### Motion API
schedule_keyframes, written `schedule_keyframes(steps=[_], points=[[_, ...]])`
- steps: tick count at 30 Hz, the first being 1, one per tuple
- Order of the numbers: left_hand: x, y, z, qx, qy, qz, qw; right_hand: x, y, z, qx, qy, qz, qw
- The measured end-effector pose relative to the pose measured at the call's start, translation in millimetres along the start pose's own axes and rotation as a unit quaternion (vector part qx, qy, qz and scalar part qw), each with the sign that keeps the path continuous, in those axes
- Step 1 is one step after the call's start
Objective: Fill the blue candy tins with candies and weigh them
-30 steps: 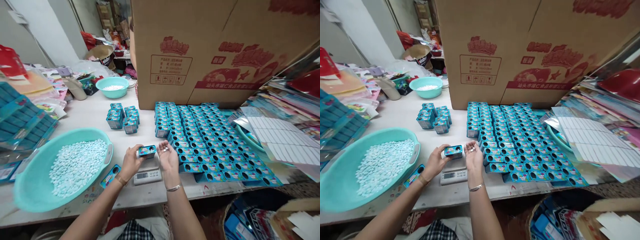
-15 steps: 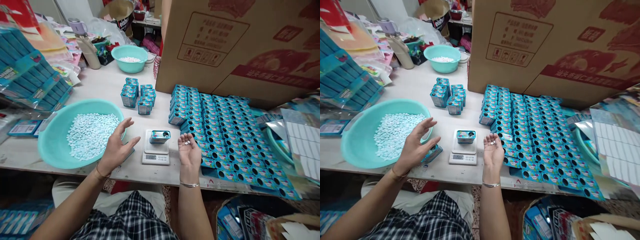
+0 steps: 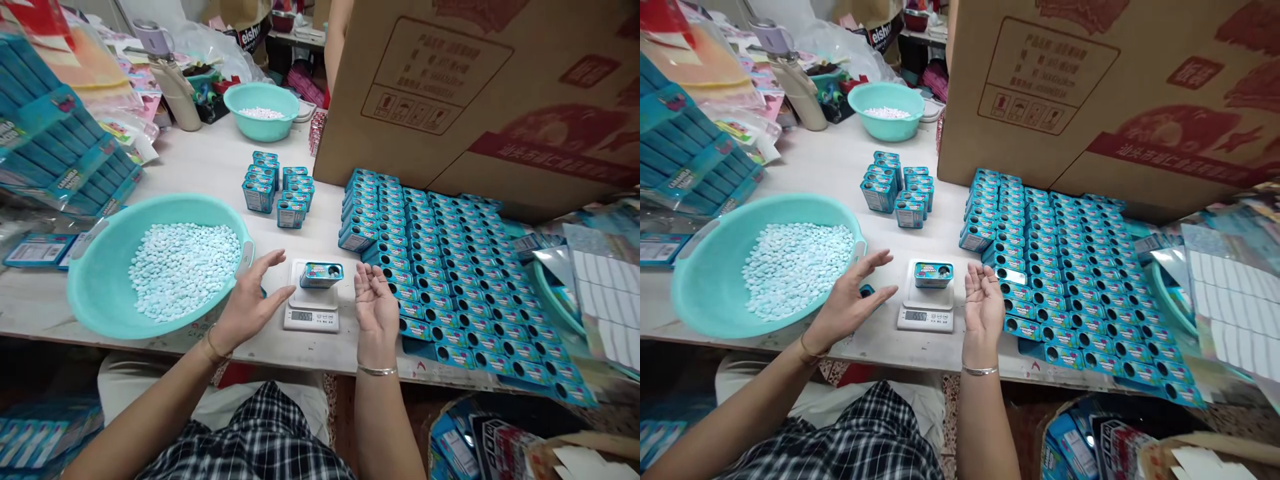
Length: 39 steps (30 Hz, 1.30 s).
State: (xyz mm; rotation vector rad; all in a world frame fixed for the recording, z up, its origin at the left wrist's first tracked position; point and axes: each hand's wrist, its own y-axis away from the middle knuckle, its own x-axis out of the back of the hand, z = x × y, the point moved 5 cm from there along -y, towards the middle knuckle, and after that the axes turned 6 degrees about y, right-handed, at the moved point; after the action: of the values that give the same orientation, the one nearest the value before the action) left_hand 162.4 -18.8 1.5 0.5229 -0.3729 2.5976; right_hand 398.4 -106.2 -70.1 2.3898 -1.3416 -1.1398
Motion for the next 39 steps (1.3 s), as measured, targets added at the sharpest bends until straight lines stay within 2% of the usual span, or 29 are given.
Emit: schedule_keyframes(steps=[4,6,9,12,15,19,25,28,33,36,39], points=[[-38,-19,-9,-0.032,-0.084,-0.047,0.995,-5,-2,10,-0.006,-0.02,0.004,1.0],[-58,-29,-14,-0.026,-0.143,-0.077,0.986,-6,-4,17,-0.018,-0.038,0.008,0.999],[-72,-39,-7,-0.012,-0.195,-0.11,0.975,-6,-7,25,-0.043,-0.058,0.016,0.997],[-73,-43,24,-0.079,-0.232,-0.117,0.962,-7,-12,26,-0.042,-0.062,-0.01,0.997],[-75,-45,50,-0.136,-0.309,-0.124,0.933,-9,-18,26,-0.031,-0.075,-0.041,0.996],[-84,-48,52,-0.137,-0.372,-0.153,0.905,-10,-21,39,-0.075,-0.061,-0.036,0.995],[-76,-48,62,-0.138,-0.365,-0.139,0.91,-15,-14,37,-0.101,-0.123,-0.035,0.987],[-73,-46,70,-0.15,-0.37,-0.126,0.908,-19,-11,32,-0.098,-0.124,-0.058,0.986],[-75,-47,55,-0.131,-0.365,-0.127,0.913,-20,-11,36,-0.109,-0.117,-0.042,0.986],[-72,-49,35,-0.093,-0.31,-0.113,0.939,-15,-13,34,-0.107,-0.124,-0.027,0.986],[-70,-48,13,-0.034,-0.238,-0.094,0.966,-6,-16,30,-0.094,-0.101,-0.041,0.99]])
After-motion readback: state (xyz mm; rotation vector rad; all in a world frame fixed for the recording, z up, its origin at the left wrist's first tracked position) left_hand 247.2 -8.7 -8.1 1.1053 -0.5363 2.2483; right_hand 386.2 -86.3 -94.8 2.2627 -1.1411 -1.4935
